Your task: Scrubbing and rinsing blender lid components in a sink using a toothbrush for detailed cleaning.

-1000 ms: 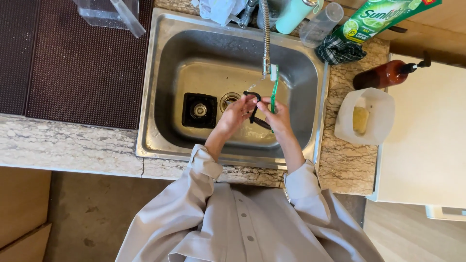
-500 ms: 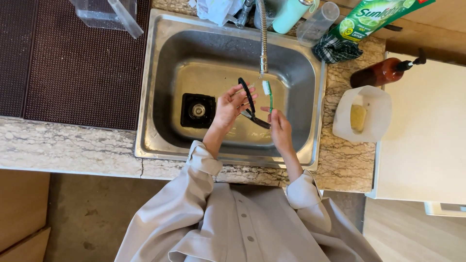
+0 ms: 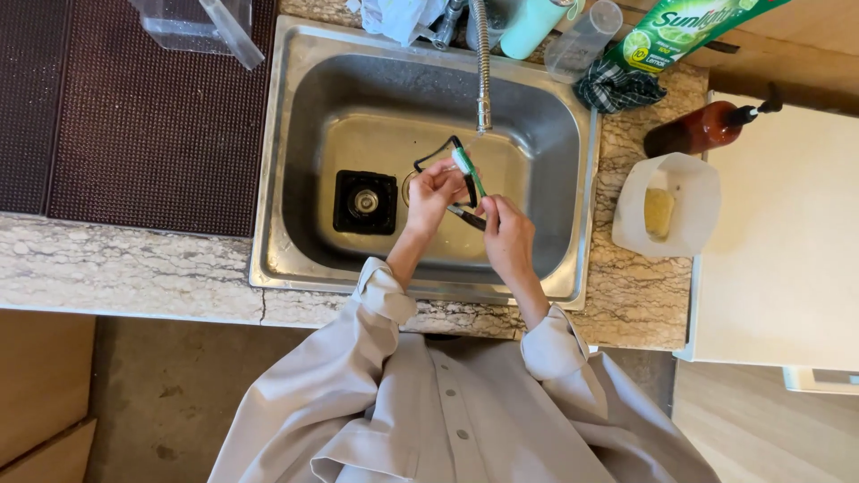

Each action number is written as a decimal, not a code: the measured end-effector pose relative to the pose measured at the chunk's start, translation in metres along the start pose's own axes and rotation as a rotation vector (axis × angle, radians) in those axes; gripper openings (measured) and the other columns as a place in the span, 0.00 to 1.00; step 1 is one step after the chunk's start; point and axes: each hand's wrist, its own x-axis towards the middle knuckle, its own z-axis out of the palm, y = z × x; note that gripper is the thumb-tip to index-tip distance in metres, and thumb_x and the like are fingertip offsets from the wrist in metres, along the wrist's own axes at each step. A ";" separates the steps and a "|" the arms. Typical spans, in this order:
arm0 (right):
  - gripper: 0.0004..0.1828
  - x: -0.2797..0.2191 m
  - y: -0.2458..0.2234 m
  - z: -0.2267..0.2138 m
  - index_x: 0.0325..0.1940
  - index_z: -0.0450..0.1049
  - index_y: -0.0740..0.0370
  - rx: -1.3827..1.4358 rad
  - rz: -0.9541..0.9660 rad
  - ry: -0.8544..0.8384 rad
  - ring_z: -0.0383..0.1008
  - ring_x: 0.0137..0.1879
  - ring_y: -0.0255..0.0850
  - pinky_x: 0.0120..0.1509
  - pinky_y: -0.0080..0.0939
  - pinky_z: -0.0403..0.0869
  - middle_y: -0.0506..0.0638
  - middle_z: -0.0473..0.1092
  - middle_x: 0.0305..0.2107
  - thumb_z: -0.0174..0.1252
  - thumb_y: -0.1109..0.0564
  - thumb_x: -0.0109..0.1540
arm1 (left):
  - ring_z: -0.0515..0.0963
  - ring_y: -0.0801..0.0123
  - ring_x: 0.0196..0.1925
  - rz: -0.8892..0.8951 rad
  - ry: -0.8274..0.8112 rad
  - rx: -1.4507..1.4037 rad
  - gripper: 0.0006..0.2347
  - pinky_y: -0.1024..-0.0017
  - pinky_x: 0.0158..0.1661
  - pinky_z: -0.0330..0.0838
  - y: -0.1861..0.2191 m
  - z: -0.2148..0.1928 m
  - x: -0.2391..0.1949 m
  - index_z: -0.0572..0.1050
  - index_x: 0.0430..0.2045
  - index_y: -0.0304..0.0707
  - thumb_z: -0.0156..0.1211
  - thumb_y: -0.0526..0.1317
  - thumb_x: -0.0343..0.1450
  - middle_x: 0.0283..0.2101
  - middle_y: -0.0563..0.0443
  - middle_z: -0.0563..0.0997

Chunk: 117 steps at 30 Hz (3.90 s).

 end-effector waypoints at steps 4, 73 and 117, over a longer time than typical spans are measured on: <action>0.20 -0.009 0.002 -0.007 0.32 0.74 0.48 -0.027 0.033 -0.079 0.78 0.38 0.52 0.46 0.49 0.75 0.47 0.74 0.27 0.45 0.46 0.75 | 0.85 0.51 0.46 -0.033 0.006 -0.100 0.10 0.55 0.48 0.80 0.026 -0.005 0.011 0.77 0.48 0.33 0.54 0.32 0.74 0.43 0.34 0.84; 0.31 0.063 0.048 0.006 0.67 0.70 0.57 0.421 0.297 0.031 0.73 0.64 0.55 0.64 0.55 0.72 0.61 0.71 0.59 0.71 0.53 0.62 | 0.80 0.39 0.50 0.236 -0.159 1.263 0.25 0.45 0.51 0.77 0.003 -0.072 0.075 0.68 0.53 0.60 0.67 0.36 0.62 0.46 0.48 0.72; 0.21 -0.013 0.048 0.027 0.33 0.75 0.44 -0.029 0.108 -0.179 0.81 0.37 0.52 0.45 0.51 0.78 0.43 0.78 0.24 0.44 0.36 0.71 | 0.76 0.50 0.43 0.468 0.037 1.112 0.21 0.56 0.49 0.72 -0.013 -0.070 0.004 0.70 0.37 0.45 0.65 0.23 0.55 0.34 0.48 0.75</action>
